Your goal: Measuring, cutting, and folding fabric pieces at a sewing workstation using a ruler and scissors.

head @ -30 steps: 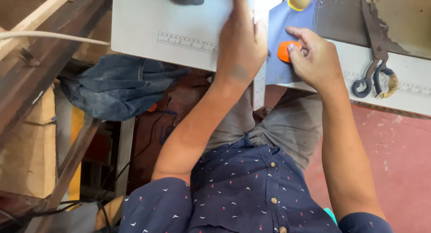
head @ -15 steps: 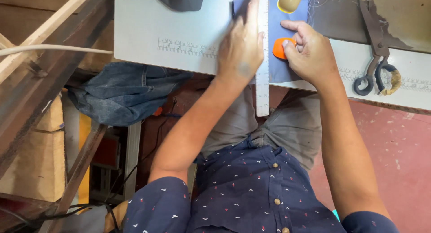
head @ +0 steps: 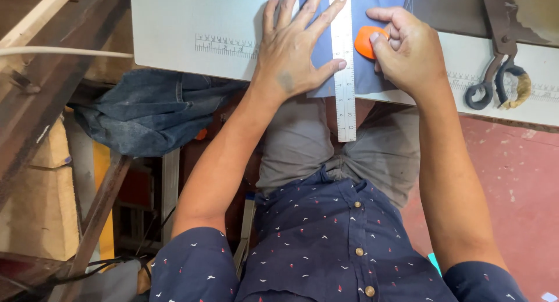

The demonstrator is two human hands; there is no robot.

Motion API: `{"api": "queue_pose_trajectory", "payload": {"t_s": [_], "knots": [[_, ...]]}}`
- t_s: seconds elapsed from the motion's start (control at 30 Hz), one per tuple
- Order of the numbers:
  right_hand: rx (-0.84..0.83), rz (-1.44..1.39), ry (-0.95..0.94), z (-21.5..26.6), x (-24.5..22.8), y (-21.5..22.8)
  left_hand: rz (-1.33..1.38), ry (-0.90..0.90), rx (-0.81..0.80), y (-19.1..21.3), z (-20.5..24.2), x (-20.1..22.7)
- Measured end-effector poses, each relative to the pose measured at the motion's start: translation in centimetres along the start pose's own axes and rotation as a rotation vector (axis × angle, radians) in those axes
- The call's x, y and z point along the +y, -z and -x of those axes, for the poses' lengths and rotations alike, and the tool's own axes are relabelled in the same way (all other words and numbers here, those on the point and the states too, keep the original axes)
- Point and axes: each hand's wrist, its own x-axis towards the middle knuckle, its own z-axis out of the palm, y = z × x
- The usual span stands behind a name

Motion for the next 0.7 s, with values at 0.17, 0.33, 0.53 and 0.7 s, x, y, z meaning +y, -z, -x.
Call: {"api": "queue_pose_trajectory", "payload": {"t_s": [0.17, 0.33, 0.53, 0.7], "knots": [[0.004, -0.018, -0.015, 0.2, -0.3, 0.0, 0.016, -0.036, 0.037, 0.2, 0.0, -0.3], [0.010, 0.015, 0.012, 0.1, -0.2, 0.0, 0.017, -0.031, 0.040, 0.2, -0.1, -0.4], [0.016, 0.007, 0.009, 0.0, -0.3, -0.1, 0.023, -0.025, 0.046, 0.3, 0.0, -0.4], [0.050, -0.052, 0.034, -0.2, -1.6, -0.4, 0.022, -0.031, 0.055, 0.5, 0.3, -0.7]]}}
